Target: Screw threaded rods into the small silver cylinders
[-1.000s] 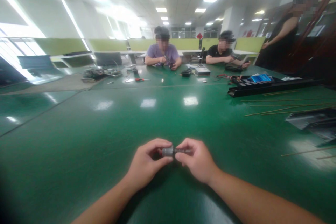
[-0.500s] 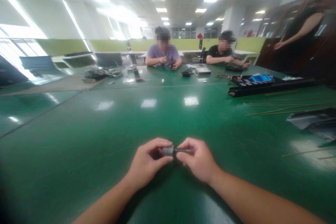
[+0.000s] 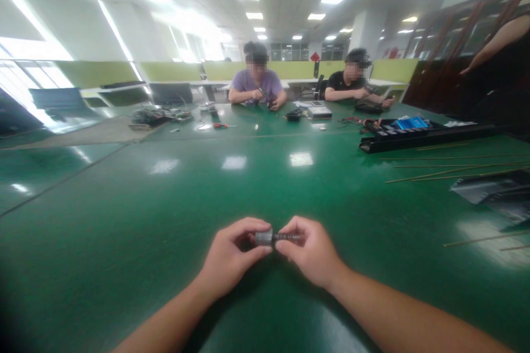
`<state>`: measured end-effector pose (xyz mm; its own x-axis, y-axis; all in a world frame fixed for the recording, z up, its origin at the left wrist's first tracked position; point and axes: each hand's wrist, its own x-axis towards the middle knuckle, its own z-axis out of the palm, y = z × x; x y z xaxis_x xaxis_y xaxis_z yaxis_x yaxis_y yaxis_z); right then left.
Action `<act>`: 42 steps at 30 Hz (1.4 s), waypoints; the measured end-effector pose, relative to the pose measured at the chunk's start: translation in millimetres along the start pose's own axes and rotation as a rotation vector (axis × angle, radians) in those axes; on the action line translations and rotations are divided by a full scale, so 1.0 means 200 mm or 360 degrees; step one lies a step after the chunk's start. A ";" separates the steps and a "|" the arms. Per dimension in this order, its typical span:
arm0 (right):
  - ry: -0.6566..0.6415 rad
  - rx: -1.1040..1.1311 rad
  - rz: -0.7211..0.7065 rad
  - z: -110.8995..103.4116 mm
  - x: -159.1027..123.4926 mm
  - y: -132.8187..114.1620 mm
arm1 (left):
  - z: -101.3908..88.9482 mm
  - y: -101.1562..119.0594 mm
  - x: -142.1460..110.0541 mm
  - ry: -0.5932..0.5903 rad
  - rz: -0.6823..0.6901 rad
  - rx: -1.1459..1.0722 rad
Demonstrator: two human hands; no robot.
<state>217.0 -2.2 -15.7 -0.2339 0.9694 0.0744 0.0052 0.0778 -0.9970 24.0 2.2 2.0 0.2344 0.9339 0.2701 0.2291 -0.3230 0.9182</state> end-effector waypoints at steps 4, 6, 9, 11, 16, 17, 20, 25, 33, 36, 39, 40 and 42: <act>0.0011 -0.0015 -0.0007 0.00 0.00 0.01 | 0.00 -0.01 0.00 0.0004 0.0001 -0.0011; 0.0019 -0.0017 -0.0013 0.00 0.00 0.01 | 0.00 -0.01 0.00 0.0003 0.0017 -0.0021; 0.0030 -0.0012 -0.0015 0.00 0.00 0.02 | 0.00 -0.01 0.00 0.0008 0.0031 -0.0020; 0.0041 -0.0011 -0.0016 0.00 0.00 0.02 | 0.00 -0.01 0.00 0.0011 0.0028 -0.0006; 0.0053 0.0011 -0.0007 0.00 0.00 0.01 | -0.01 0.00 0.00 0.0027 -0.0003 -0.0007; 0.0055 0.0015 -0.0004 0.00 0.00 0.01 | -0.01 0.00 0.00 0.0028 -0.0011 -0.0008; 0.0065 0.0019 -0.0007 0.00 0.00 0.01 | -0.01 -0.01 0.01 0.0024 -0.0015 -0.0008; 0.0072 0.0017 -0.0022 0.00 0.00 0.01 | -0.02 -0.01 0.01 0.0019 0.0004 -0.0009; 0.0086 0.0017 -0.0027 -0.01 0.00 0.01 | -0.02 -0.01 0.01 0.0024 -0.0011 -0.0023; 0.0087 0.0011 -0.0017 -0.01 0.00 0.01 | -0.02 -0.02 0.00 0.0029 0.0000 -0.0037; 0.0090 0.0009 -0.0015 -0.01 0.00 0.01 | -0.02 -0.02 0.00 0.0031 0.0009 -0.0053; 0.0089 0.0009 -0.0016 -0.01 0.00 0.01 | -0.02 -0.02 0.00 0.0030 0.0008 -0.0052; 0.0087 0.0008 -0.0020 -0.01 0.00 0.01 | -0.02 -0.02 0.00 0.0034 0.0008 -0.0044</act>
<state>218.9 -1.9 -17.0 -0.1803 0.9797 0.0882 -0.0022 0.0892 -0.9960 19.7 4.9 -0.6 0.2154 0.9354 0.2803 0.2017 -0.3235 0.9245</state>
